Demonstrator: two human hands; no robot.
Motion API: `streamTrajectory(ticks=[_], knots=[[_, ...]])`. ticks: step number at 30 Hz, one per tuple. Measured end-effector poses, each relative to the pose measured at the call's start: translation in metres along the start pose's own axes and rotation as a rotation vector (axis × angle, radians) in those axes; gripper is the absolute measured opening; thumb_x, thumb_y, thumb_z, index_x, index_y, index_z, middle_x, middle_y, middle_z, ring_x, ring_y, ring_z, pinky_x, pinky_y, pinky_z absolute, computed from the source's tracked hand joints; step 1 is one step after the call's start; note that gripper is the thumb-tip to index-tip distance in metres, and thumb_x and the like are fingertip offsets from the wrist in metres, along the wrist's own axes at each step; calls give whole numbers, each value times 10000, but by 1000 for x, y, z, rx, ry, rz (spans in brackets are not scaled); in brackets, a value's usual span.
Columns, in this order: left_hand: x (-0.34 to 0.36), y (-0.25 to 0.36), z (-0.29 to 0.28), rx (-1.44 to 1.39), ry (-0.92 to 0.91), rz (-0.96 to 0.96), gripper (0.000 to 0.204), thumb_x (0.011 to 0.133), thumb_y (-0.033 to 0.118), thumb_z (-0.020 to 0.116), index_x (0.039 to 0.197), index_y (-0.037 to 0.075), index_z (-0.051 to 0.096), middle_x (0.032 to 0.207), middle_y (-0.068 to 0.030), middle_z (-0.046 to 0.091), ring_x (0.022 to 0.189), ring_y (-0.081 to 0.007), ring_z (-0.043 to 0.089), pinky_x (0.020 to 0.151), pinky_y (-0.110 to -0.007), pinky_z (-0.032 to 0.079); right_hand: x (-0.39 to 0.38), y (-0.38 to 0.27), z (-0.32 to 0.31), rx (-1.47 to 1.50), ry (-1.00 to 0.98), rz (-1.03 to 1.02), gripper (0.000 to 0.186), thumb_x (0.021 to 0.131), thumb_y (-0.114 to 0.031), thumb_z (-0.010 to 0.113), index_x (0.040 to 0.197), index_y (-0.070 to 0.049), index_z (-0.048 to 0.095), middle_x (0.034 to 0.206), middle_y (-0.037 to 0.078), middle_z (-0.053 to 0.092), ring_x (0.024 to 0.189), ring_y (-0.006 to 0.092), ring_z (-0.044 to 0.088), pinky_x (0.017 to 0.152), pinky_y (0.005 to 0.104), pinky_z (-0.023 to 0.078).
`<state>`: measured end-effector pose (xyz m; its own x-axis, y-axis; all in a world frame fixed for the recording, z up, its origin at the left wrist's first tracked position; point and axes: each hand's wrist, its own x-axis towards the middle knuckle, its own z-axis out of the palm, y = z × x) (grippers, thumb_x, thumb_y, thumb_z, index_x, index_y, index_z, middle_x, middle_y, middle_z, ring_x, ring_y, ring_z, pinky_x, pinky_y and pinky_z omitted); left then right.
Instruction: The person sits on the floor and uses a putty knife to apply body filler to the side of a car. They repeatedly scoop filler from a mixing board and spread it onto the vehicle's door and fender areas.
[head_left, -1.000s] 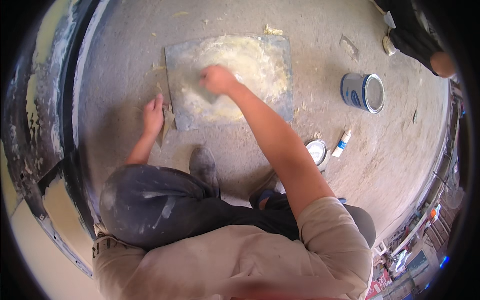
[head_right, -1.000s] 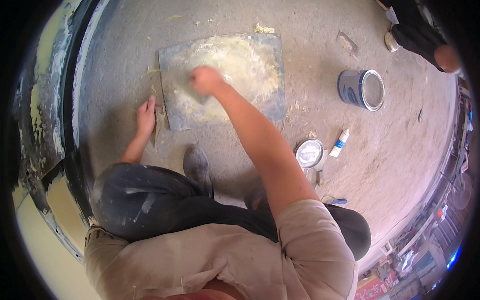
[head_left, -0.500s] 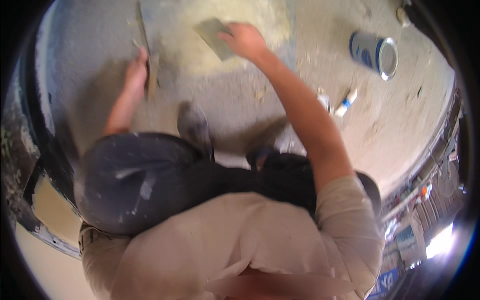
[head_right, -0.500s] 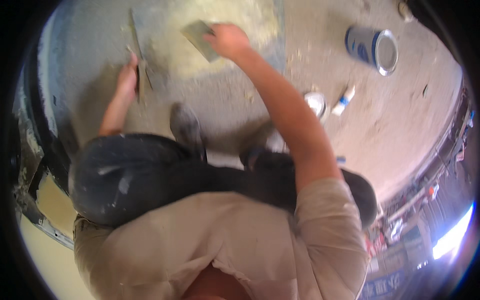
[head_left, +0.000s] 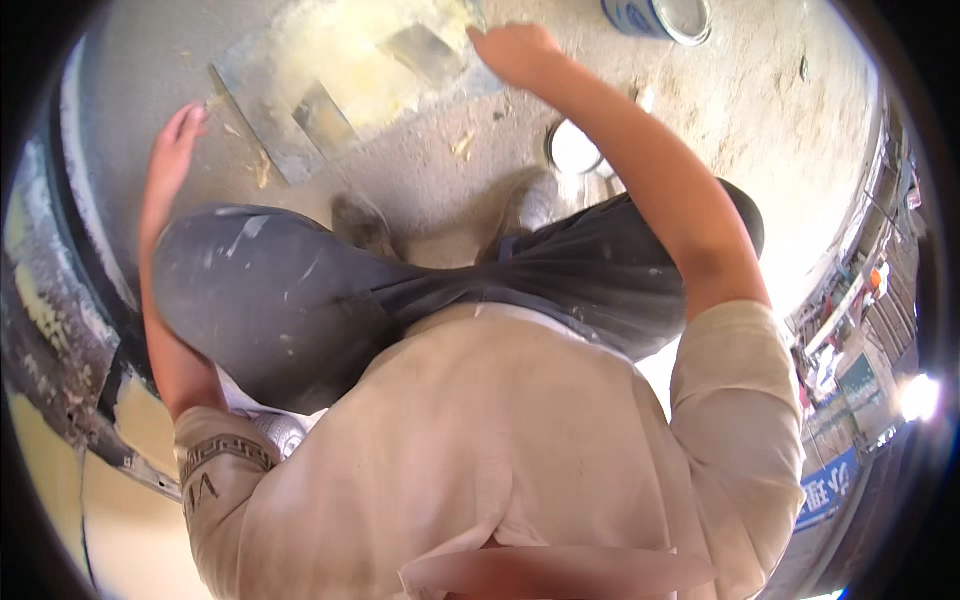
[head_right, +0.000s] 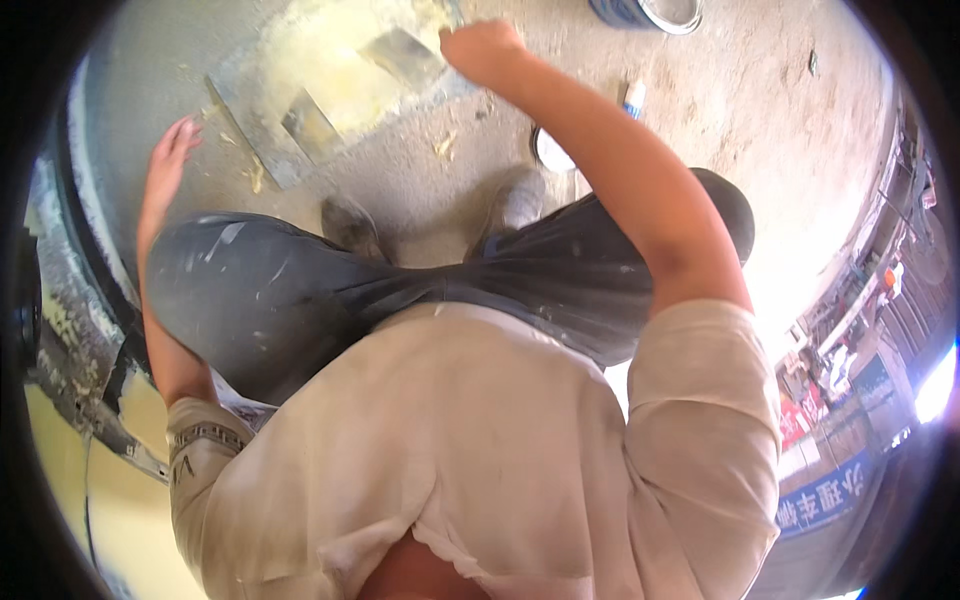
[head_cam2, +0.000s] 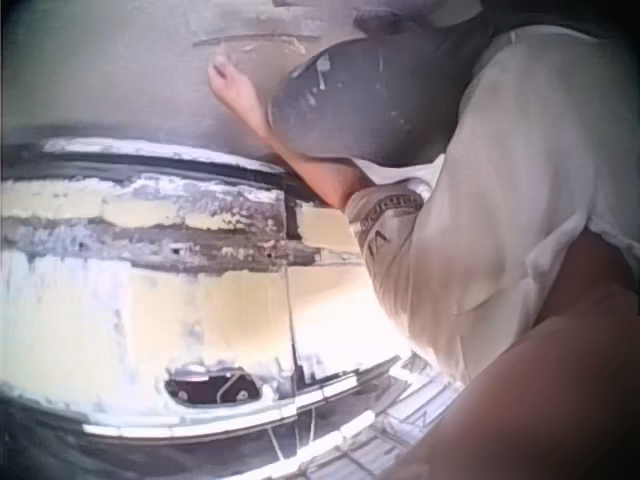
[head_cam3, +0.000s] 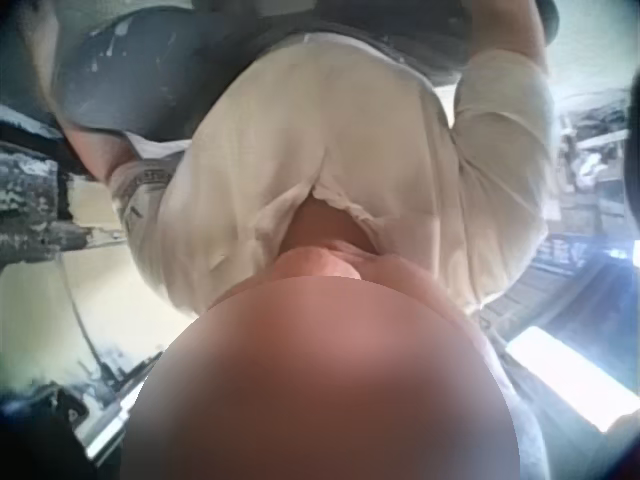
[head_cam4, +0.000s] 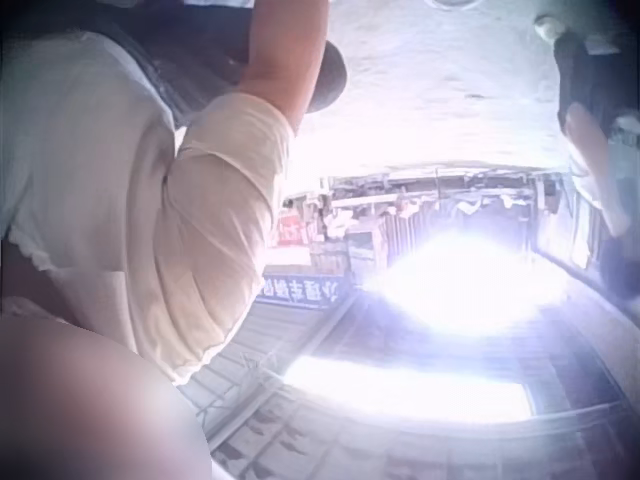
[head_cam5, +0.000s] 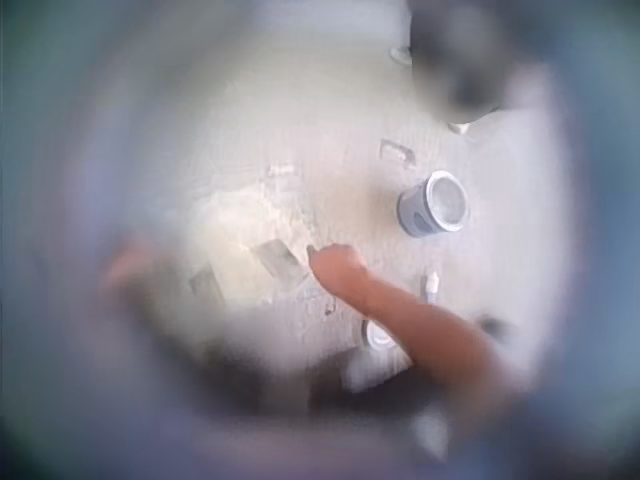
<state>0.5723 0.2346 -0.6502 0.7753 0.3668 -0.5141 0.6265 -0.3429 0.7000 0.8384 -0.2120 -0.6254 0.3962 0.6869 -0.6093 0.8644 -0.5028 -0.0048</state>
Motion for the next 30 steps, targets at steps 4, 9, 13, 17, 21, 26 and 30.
streamTrajectory(ticks=[4,9,13,17,21,26,30], knots=[[-108,161,-48,226,325,65,390,1034,352,524,1273,66,638,1102,-56,691,936,-150,629,896,-312,473,-131,-36,-91,452,122,-128,361,984,-204,551,1333,-116,579,1119,137,709,1029,320,688,855,458,566],[-260,306,35,39,-443,76,67,892,66,712,928,15,691,826,-13,676,766,-81,615,704,-262,509,-291,-54,-132,1089,113,-294,159,836,-73,744,983,-43,691,877,116,698,707,282,658,641,346,530],[-283,314,70,89,-707,95,158,944,148,674,983,-6,677,823,-113,709,722,-167,661,664,-310,513,-347,-57,-107,1302,62,-79,119,923,-118,672,1010,-37,671,826,125,682,740,266,658,691,365,514],[-288,326,71,70,-742,41,231,1002,233,622,1031,5,651,898,-98,713,814,-152,653,730,-331,518,-367,-52,-114,1413,28,-17,166,965,-142,646,1081,-24,629,842,125,689,764,222,654,713,350,509],[-287,326,71,94,-744,16,311,1040,325,569,1060,21,631,959,-48,685,888,-112,606,761,-318,505,-372,-41,-117,1427,-24,-119,208,975,-145,636,1125,-8,591,858,110,682,780,184,631,727,328,500],[-264,308,71,-215,-960,-185,265,979,296,644,1065,45,635,929,-18,643,879,-107,600,752,-305,498,-349,-34,-102,1583,-146,-280,302,935,-220,664,1141,-8,599,941,71,671,841,134,585,741,299,481],[-254,322,78,-461,-856,-548,276,872,242,742,1024,47,618,904,-35,640,815,-120,626,709,-288,510,-330,-47,-116,1812,-225,-213,444,881,-286,697,1204,5,605,987,84,669,913,142,585,777,317,489]])
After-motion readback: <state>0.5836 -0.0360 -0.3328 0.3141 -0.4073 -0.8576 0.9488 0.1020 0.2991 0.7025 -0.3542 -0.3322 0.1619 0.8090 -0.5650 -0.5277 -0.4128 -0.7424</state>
